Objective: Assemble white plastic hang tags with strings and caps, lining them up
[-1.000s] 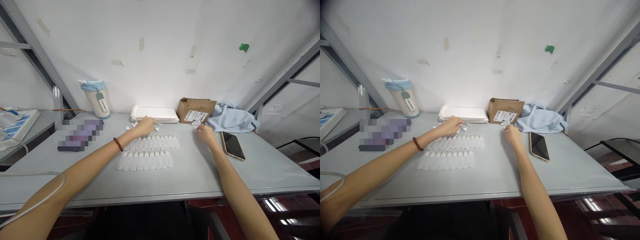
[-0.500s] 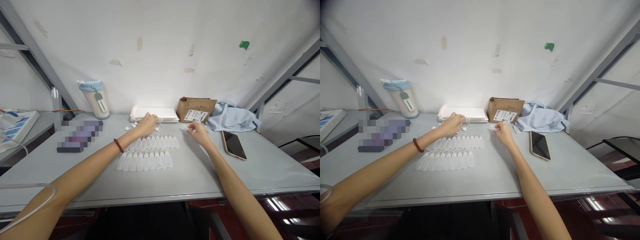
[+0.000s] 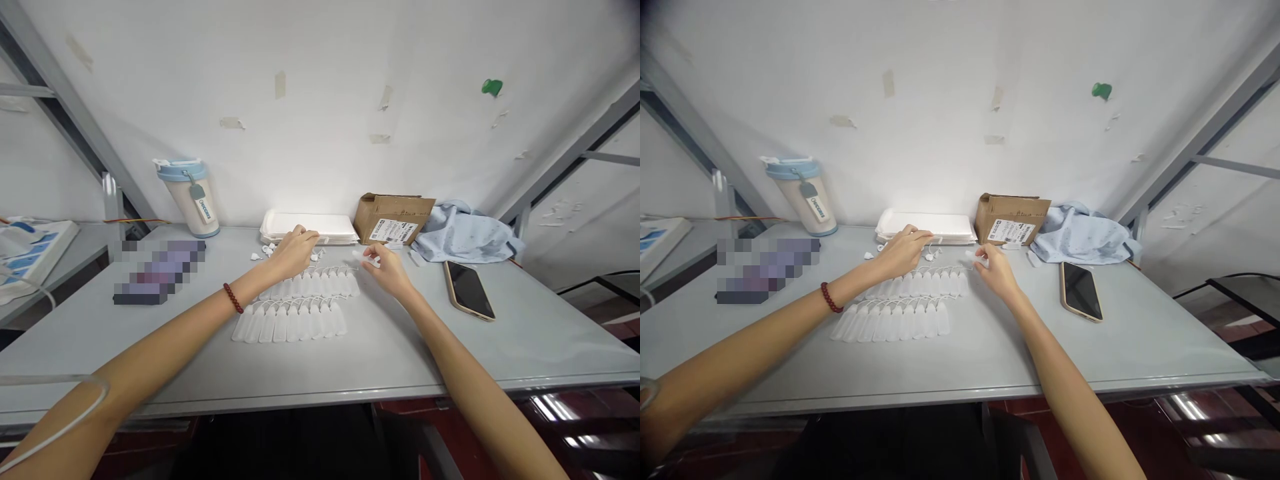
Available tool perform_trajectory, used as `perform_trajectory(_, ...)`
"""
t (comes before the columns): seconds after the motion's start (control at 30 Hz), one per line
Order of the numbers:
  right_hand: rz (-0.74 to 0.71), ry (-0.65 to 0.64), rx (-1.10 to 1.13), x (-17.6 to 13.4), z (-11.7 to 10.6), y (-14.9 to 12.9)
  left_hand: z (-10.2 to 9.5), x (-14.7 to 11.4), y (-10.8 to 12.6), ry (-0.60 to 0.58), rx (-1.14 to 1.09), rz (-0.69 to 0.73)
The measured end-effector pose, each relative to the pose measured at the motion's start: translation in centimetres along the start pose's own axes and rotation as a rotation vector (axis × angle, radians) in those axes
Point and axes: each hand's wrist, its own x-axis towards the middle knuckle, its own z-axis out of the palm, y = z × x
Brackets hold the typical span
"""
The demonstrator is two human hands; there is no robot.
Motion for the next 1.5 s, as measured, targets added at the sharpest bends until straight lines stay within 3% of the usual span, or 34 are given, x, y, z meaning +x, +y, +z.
perform_trajectory(0.13,0.065,-0.068,0.238,-0.4,-0.2,-1.8,-0.9,-2.1,1.1,0.090,-0.207,-0.052)
perform_trajectory(0.27,0.119,-0.220,0.449,-1.0,-0.3,-4.2,-1.7,-4.5,2.6,0.095,-0.344,-0.104)
perform_trajectory(0.4,0.138,-0.291,0.565,-1.5,-0.2,-5.4,-2.0,-5.3,3.7,0.077,-0.405,-0.118)
perform_trajectory(0.87,0.105,-0.400,0.637,-1.8,0.0,-5.3,-1.6,-5.8,5.5,0.140,-0.435,-0.074)
perform_trajectory(1.1,0.159,-0.452,0.656,-1.9,-0.2,-6.1,-1.8,-5.9,5.7,0.124,-0.495,-0.128)
perform_trajectory(1.5,0.133,-0.452,0.666,-2.2,-0.2,-6.4,-2.2,-5.8,6.1,0.158,-0.595,-0.181)
